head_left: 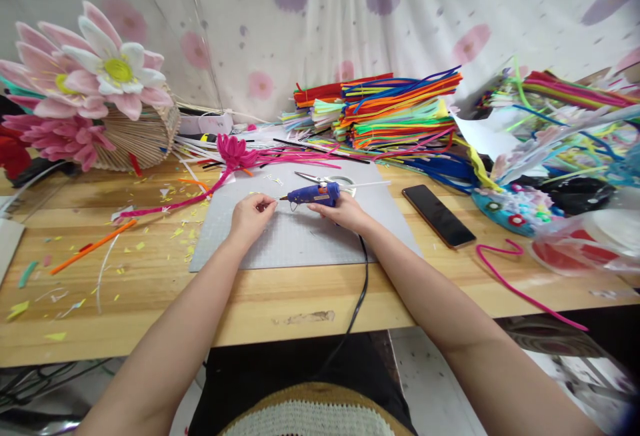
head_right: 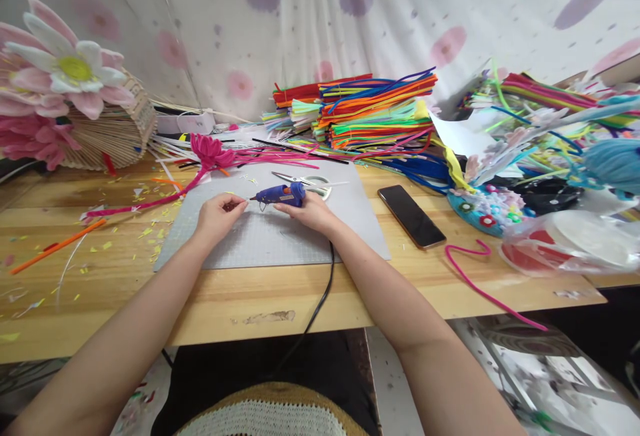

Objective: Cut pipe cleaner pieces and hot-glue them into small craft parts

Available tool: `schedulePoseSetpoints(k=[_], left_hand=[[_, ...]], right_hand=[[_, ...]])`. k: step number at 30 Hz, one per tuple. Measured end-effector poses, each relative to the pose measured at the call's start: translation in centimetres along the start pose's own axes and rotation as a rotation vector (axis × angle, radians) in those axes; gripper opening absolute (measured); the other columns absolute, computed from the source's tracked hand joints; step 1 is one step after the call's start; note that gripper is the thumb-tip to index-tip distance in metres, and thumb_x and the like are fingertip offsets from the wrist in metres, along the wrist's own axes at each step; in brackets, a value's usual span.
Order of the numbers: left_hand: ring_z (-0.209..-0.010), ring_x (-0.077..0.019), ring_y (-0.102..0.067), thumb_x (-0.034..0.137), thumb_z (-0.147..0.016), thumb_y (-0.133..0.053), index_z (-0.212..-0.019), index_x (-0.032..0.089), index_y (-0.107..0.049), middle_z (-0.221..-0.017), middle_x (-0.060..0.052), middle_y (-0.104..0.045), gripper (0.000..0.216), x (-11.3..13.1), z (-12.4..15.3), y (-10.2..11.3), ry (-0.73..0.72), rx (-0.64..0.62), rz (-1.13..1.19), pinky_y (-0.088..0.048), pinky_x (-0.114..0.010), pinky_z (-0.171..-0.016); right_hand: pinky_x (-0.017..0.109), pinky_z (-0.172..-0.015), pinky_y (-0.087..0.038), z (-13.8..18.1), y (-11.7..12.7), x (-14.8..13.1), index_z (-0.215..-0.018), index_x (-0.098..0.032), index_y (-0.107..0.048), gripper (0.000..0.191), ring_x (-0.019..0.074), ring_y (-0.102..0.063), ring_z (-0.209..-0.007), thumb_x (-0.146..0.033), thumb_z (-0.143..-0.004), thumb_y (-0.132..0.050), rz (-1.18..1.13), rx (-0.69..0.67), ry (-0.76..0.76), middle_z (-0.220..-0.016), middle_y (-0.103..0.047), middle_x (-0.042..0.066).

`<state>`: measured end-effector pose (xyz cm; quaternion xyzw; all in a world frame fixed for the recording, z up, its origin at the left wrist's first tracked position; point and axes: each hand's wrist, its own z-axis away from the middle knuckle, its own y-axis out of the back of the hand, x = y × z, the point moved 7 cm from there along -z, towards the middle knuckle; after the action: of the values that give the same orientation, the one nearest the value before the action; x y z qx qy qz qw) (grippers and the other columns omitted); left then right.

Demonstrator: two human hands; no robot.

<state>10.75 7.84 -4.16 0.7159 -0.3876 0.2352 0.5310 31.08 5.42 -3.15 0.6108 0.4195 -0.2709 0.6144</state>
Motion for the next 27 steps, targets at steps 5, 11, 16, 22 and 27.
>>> schedulePoseSetpoints(k=[5,11,16,22,27], left_hand=[[-0.061,-0.0122,-0.052,0.029,-0.070,-0.058,-0.068,0.019,-0.064,-0.068,-0.001,-0.061,0.012,0.4,0.1,0.0,-0.018,-0.002,-0.026,-0.039,-0.026,-0.061],[-0.061,-0.0118,-0.052,0.028,-0.070,-0.058,-0.068,0.019,-0.063,-0.067,0.000,-0.061,0.011,0.4,0.1,0.0,-0.032,0.005,-0.024,-0.039,-0.026,-0.060],[-0.061,-0.0113,-0.052,0.030,-0.070,-0.058,-0.070,0.018,-0.065,-0.068,-0.001,-0.062,0.013,0.7,0.1,0.3,-0.037,0.023,0.063,-0.040,-0.025,-0.060],[-0.057,-0.0108,-0.050,0.032,-0.068,-0.062,-0.066,0.018,-0.065,-0.064,0.000,-0.062,0.015,0.5,0.0,1.1,0.023,0.086,0.195,-0.040,-0.024,-0.057],[-0.054,-0.0101,-0.047,0.034,-0.066,-0.063,-0.066,0.017,-0.065,-0.058,0.001,-0.058,0.018,-0.5,-0.1,1.3,0.100,0.109,0.272,-0.037,-0.024,-0.054]], right_hand=[[0.024,-0.057,-0.042,0.0,-0.2,-0.2,-0.091,-0.017,-0.065,0.042,0.0115,-0.052,-0.058,-0.053,-0.069,-0.060,0.002,-0.013,0.026,-0.062,-0.058,0.001],[0.025,-0.061,-0.043,-0.1,-0.1,-0.1,-0.093,-0.016,-0.065,0.044,0.0131,-0.054,-0.064,-0.053,-0.069,-0.060,0.050,0.011,0.016,-0.065,-0.059,0.002],[0.024,-0.060,-0.043,-0.2,0.3,0.5,-0.088,-0.016,-0.065,0.040,0.0115,-0.054,-0.061,-0.052,-0.069,-0.060,0.063,0.022,-0.014,-0.064,-0.059,0.001],[0.022,-0.045,-0.037,0.3,2.7,1.0,-0.070,-0.015,-0.061,0.044,0.0082,-0.045,-0.045,-0.059,-0.065,-0.059,-0.004,0.081,-0.135,-0.052,-0.053,0.000],[0.020,-0.037,-0.031,0.9,6.4,2.3,-0.064,-0.015,-0.056,0.046,0.0056,-0.036,-0.038,-0.061,-0.067,-0.056,-0.216,0.252,-0.165,-0.044,-0.044,-0.003]])
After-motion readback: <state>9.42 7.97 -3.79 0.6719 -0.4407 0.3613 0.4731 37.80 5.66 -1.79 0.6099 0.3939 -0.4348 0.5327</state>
